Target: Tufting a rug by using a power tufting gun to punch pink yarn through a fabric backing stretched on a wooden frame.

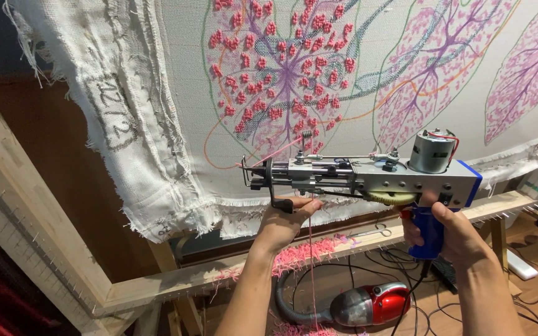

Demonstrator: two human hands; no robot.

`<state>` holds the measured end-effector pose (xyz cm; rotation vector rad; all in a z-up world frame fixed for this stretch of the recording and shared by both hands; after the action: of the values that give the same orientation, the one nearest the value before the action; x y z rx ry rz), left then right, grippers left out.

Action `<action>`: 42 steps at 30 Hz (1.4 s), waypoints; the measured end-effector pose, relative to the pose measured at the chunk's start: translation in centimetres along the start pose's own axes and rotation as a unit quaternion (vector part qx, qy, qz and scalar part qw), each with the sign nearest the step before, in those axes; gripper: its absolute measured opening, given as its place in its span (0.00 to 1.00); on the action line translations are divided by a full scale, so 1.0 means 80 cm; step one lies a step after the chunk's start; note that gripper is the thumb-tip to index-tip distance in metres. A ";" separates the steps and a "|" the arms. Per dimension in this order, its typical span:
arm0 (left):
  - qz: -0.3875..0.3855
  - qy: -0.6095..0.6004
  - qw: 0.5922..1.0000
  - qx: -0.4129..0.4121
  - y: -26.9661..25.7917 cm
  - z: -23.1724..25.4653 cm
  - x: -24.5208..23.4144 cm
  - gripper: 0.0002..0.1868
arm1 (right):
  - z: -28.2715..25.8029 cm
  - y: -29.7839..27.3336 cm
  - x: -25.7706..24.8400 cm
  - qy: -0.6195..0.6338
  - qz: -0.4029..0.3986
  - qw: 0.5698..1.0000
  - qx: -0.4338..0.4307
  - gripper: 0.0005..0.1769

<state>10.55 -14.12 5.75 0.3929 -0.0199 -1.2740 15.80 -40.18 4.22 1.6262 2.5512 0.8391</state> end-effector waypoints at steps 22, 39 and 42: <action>-0.003 -0.115 0.992 -0.048 -0.001 -0.012 0.001 0.05 | -0.011 -0.016 0.056 0.069 -0.039 0.995 0.054 0.20; -0.011 -0.102 0.993 -0.064 0.005 -0.030 0.007 0.05 | 0.004 -0.011 0.039 0.024 0.001 0.996 0.082 0.16; -0.016 -0.091 0.993 -0.074 -0.002 -0.017 0.002 0.15 | 0.006 -0.010 0.041 0.034 -0.006 0.996 0.085 0.17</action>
<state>10.80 -13.93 4.38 0.1490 -0.0722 -1.3300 13.72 -37.43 4.34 1.6508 2.7452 0.7072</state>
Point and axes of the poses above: each hand's wrist, its own y-axis towards the middle knuckle, its own x-axis out of the palm, z = x × y, the point moved 9 cm from there along y, towards the middle knuckle, and after that the axes turned 8 degrees about z, right-handed, at the moved point
